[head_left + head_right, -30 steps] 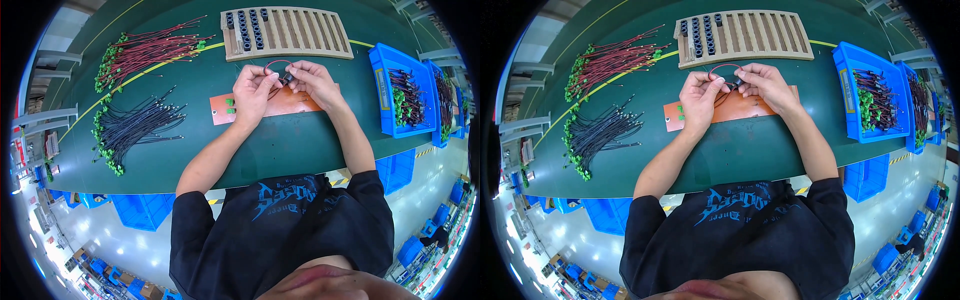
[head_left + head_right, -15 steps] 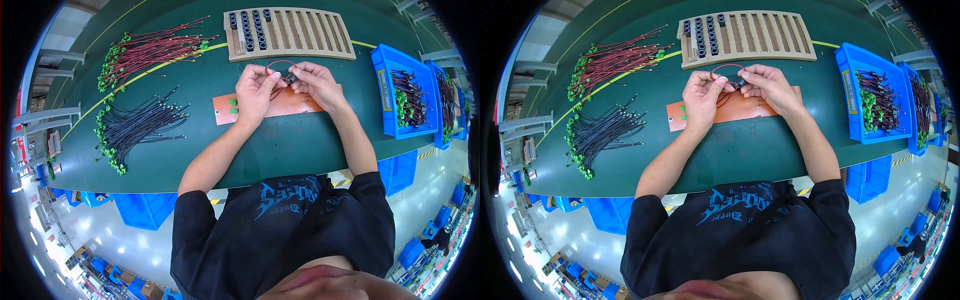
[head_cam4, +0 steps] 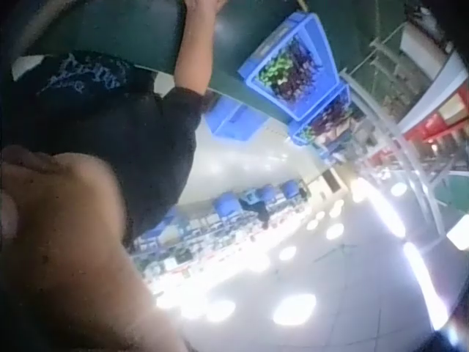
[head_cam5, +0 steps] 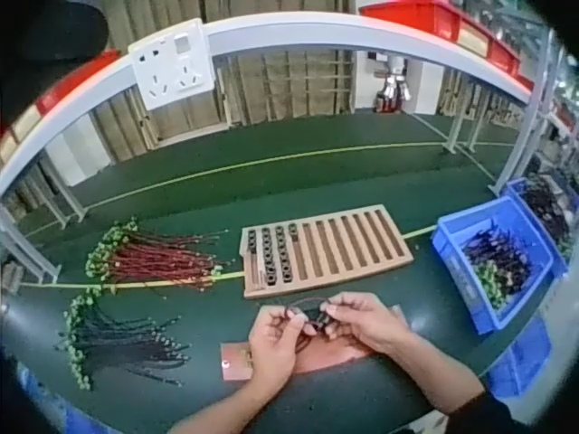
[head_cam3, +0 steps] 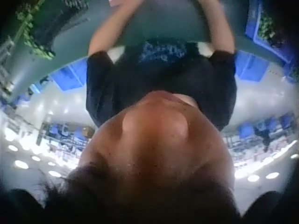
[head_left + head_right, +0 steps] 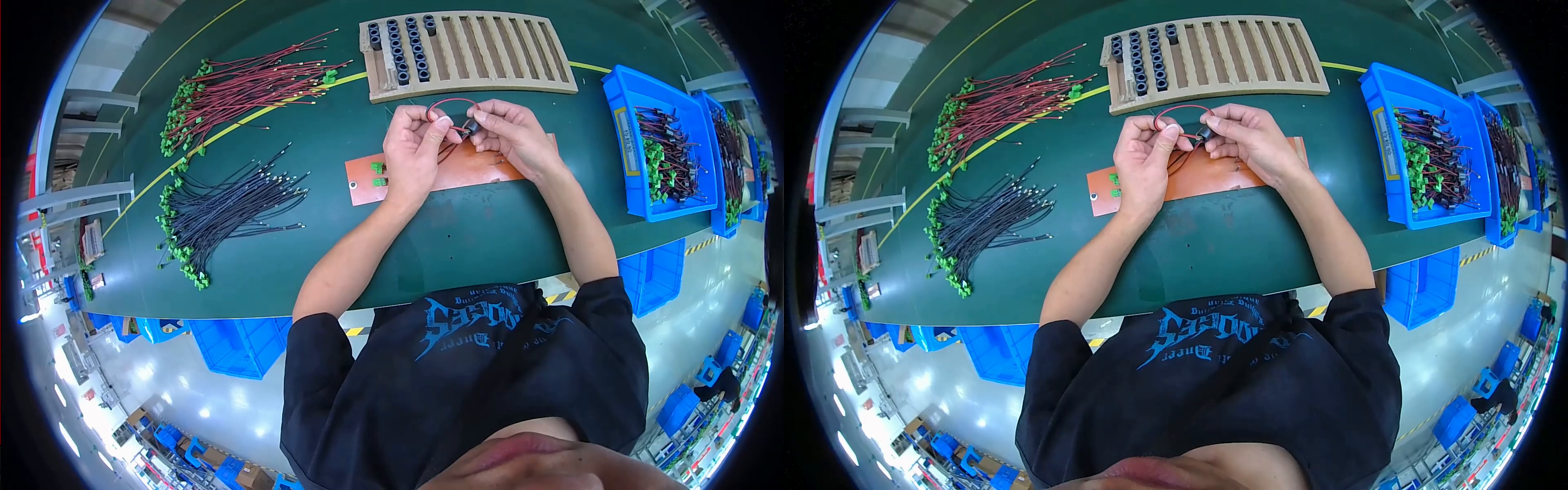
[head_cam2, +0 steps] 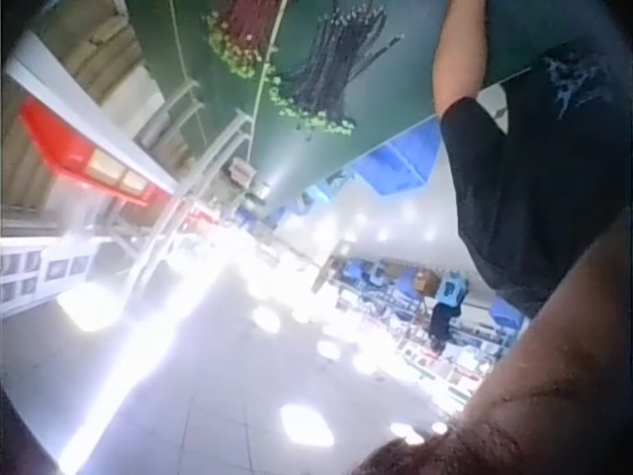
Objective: The person assembles wires and small electronic components by hand on a production line bench, taking them from storage bins and connecting them together.
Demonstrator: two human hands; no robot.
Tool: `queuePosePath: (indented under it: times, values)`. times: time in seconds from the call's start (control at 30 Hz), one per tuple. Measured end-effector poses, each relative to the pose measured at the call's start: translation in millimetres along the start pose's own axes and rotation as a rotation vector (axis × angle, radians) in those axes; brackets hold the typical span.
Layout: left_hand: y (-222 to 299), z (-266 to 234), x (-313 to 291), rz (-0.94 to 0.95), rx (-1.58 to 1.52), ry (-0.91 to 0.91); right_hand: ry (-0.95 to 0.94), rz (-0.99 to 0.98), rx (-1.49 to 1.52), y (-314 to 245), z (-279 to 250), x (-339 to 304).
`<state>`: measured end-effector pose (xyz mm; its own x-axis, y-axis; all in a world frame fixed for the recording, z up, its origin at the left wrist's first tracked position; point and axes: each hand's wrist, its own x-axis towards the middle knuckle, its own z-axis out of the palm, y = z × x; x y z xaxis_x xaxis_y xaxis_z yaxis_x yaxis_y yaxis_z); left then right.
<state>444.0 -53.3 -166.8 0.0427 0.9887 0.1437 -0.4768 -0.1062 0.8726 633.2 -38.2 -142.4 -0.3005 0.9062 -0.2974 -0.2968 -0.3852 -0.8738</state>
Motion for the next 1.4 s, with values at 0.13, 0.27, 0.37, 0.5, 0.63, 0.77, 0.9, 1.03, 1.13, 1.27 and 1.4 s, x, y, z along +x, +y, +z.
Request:
queuePosePath:
  times: [0.13,0.27,0.37,0.5,0.63,0.77,0.9,1.03,1.13,1.27,1.4]
  values:
    - [1.0,1.2,-0.4,-0.015,0.061,0.022,0.001,-0.002,0.009,0.0,0.6,-2.6]
    - [1.5,4.5,-2.9,0.033,0.042,0.026,0.002,-0.010,0.020,-0.6,1.2,-4.8]
    - [6.2,6.5,-5.3,0.025,0.003,0.017,0.005,-0.018,0.027,-0.8,0.1,-6.0]
    - [4.2,4.8,-9.2,0.101,0.195,-0.060,0.014,-0.031,0.036,0.1,-1.9,-8.1]
    - [4.8,3.9,-10.4,0.108,0.271,-0.054,0.042,-0.041,0.052,-0.4,-2.4,-7.4]
    - [0.2,-0.2,-8.2,0.149,0.384,-0.059,0.048,-0.083,0.074,5.7,-1.2,-6.7]
    - [-1.4,-6.3,-4.4,0.137,0.501,-0.137,0.016,-0.124,0.059,9.3,-3.4,-5.6]
    - [7.9,1.3,0.1,-0.063,0.283,-0.040,-0.004,-0.117,0.022,2.8,-4.0,-3.4]
    - [3.8,0.3,-1.5,-0.075,0.302,-0.045,-0.013,-0.138,-0.038,5.2,-12.3,-0.3]
    - [-1.4,-5.5,2.2,-0.007,0.315,-0.098,-0.026,-0.130,-0.049,-0.5,-15.8,-2.2]
    - [-2.1,-4.5,10.0,-0.028,0.203,-0.084,-0.159,-0.219,-0.126,-9.1,-20.6,-2.3]
